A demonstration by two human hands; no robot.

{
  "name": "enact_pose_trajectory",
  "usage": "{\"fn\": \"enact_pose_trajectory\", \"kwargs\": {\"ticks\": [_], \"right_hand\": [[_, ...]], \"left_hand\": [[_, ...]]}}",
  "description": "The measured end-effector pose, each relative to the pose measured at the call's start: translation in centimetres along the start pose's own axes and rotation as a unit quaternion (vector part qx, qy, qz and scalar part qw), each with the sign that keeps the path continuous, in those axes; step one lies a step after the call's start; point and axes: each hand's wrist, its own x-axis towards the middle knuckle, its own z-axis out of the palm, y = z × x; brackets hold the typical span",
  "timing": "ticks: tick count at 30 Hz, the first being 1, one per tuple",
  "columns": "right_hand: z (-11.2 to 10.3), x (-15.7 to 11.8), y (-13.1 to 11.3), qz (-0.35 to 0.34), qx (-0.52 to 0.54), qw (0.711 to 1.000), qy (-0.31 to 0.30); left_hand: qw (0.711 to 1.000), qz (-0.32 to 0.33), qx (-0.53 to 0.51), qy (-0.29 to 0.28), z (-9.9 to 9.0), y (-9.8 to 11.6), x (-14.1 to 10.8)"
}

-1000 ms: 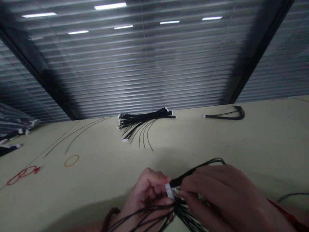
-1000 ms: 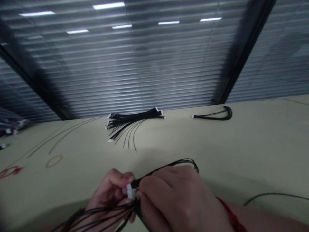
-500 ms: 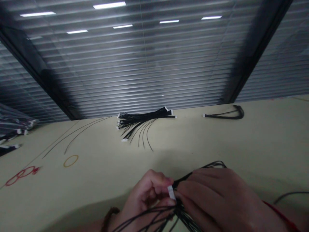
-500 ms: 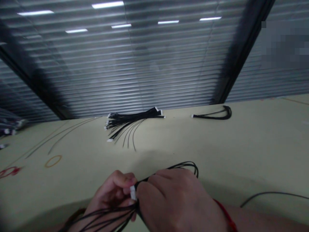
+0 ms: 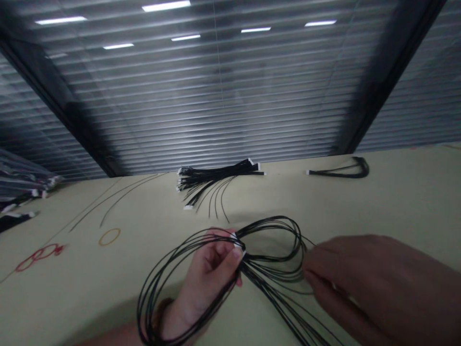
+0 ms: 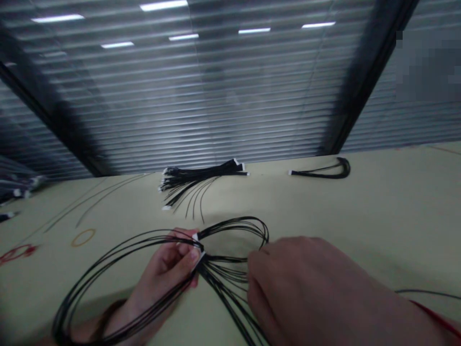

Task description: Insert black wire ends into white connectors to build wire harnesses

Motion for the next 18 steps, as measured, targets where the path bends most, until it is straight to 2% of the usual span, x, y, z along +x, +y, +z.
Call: {"fn": "enact_pose_trajectory", "kwargs": {"ticks": [2, 4, 7, 9, 15, 18], "right_hand": [[0.9, -0.1, -0.2, -0.001, 0.010, 0.995, -0.095], [1.8, 0.5, -0.9, 0.024, 0.071, 0.990, -0.116], [2.6, 2.1, -2.1, 0.051, 0.177, 0.979, -0.090], [2.8, 2.7, -2.5, 0.050, 0.206, 0.974, -0.077], [2.6, 2.0, -2.5, 0.034, 0.164, 0.986, 0.020], [1.5, 2.2, -1.9, 0.035, 0.181, 0.983, 0.023]], "left_hand": [[1.000, 0.003, -0.003, 0.010, 0.1, 0.0, -0.1], [1.000, 0.010, -0.004, -0.001, 0.1, 0.1, -0.4], [0.999, 0.021, 0.014, -0.021, 0.1, 0.3, -0.9], [0.999, 0.023, 0.035, -0.024, 0.2, 0.6, -1.1], [0.999, 0.030, 0.026, -0.025, 0.6, 1.2, -1.1], [0.999, 0.031, 0.022, -0.024, 0.6, 1.2, -1.0]]}}
